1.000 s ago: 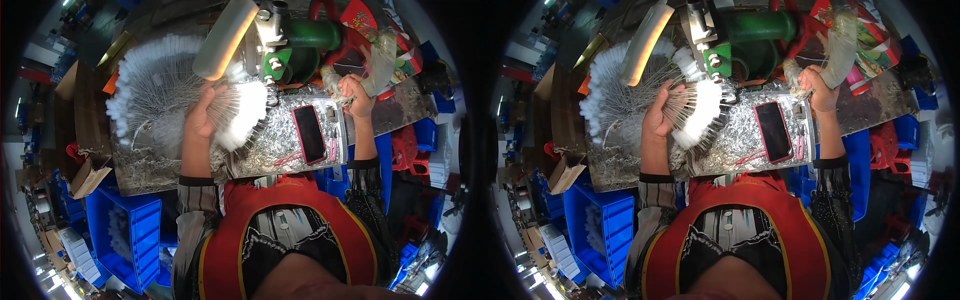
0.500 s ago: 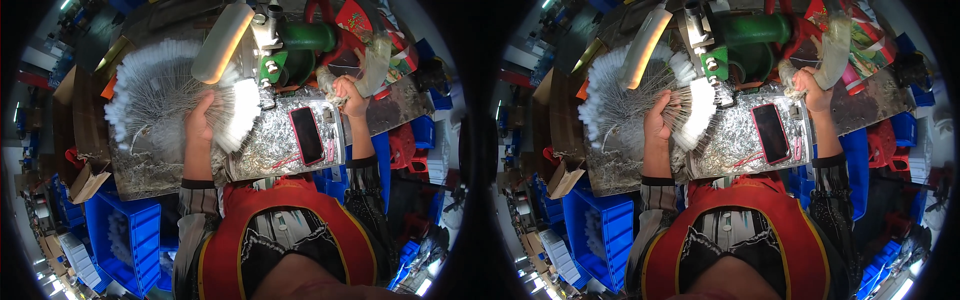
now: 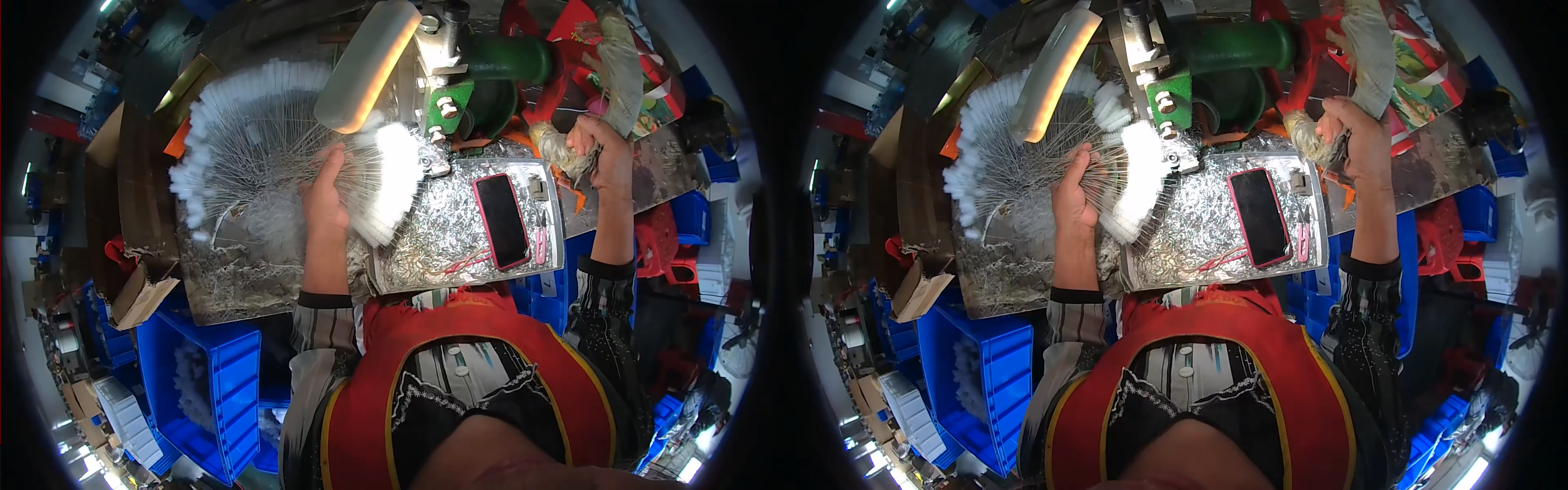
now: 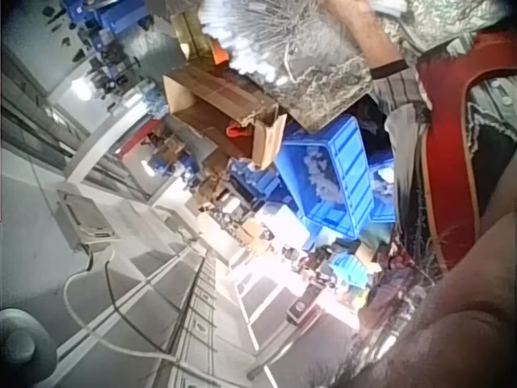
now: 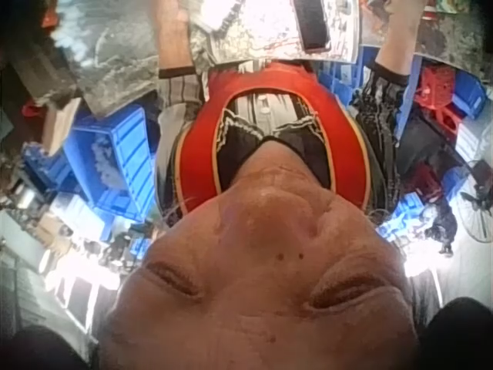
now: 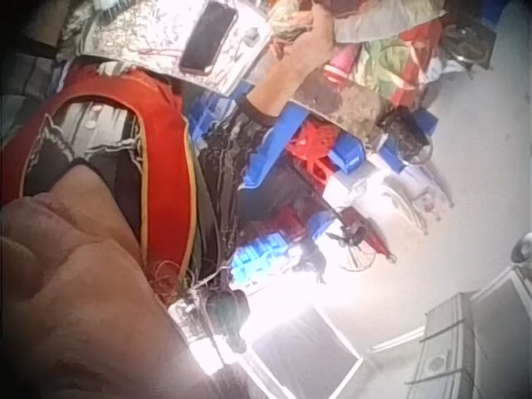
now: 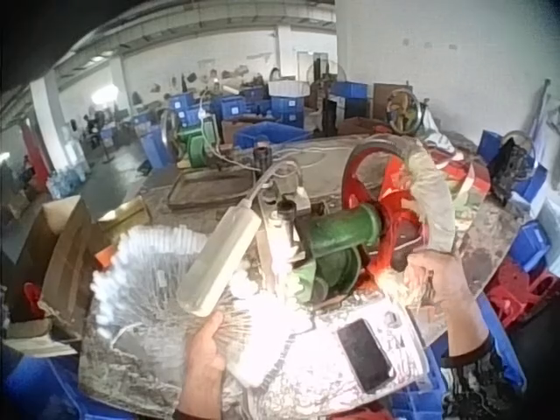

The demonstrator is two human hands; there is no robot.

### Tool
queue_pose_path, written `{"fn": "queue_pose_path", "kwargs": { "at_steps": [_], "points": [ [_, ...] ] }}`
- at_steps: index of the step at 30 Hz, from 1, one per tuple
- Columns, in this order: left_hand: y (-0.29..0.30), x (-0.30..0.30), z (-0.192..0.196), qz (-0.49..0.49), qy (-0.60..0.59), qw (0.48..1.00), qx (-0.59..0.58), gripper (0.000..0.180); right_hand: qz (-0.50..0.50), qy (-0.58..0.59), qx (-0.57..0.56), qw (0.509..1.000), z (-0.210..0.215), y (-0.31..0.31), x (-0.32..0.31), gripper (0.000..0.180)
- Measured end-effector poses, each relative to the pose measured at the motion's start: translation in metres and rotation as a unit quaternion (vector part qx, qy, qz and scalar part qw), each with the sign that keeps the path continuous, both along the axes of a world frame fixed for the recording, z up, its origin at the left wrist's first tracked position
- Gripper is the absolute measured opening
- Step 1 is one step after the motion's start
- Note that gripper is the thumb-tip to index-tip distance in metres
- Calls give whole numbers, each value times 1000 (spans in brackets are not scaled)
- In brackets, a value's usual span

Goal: Assembling or processing bundles of white fibers using a specialized industrial machine.

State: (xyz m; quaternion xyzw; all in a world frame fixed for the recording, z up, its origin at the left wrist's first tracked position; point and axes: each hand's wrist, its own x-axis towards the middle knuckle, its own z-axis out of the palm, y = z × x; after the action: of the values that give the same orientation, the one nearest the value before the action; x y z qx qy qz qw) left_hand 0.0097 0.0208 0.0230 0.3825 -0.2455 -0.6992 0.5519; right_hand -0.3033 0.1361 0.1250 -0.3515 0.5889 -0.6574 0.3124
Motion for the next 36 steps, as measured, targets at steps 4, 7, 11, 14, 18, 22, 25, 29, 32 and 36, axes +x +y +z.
{"fn": "queue_pose_path", "kwargs": {
  "at_steps": [4,7,11,14,18,22,25,29,32,36],
  "points": [
    [-2,1,-6,1,-22,1000,-19,19,5,-33,-61,998,-17,1,-6,16],
    [-2,1,-8,-6,-24,999,-32,21,31,-23,-83,996,-23,0,-10,14],
    [0,4,-5,-35,-6,999,-41,20,26,-13,-83,996,-22,0,-7,16],
    [-2,4,-7,-30,-11,999,-34,19,43,-9,-96,994,-23,0,-8,16],
    [-2,2,-8,9,-45,998,-35,18,47,-9,-94,994,-19,0,-7,16],
    [-2,-1,-8,23,-43,998,-31,18,5,-31,-24,999,-5,2,-10,19],
    [-1,-3,-3,34,-35,999,-8,18,33,-15,-3,999,0,0,-18,19],
    [-3,-4,-8,51,-30,998,-9,17,50,-9,-50,997,-5,0,-13,20],
    [-2,-4,-5,51,-32,998,-21,16,-38,41,-153,987,-35,-2,4,24],
    [-2,-4,-3,21,-32,999,-9,17,45,84,-234,967,-66,-15,0,24]
  ]
}}
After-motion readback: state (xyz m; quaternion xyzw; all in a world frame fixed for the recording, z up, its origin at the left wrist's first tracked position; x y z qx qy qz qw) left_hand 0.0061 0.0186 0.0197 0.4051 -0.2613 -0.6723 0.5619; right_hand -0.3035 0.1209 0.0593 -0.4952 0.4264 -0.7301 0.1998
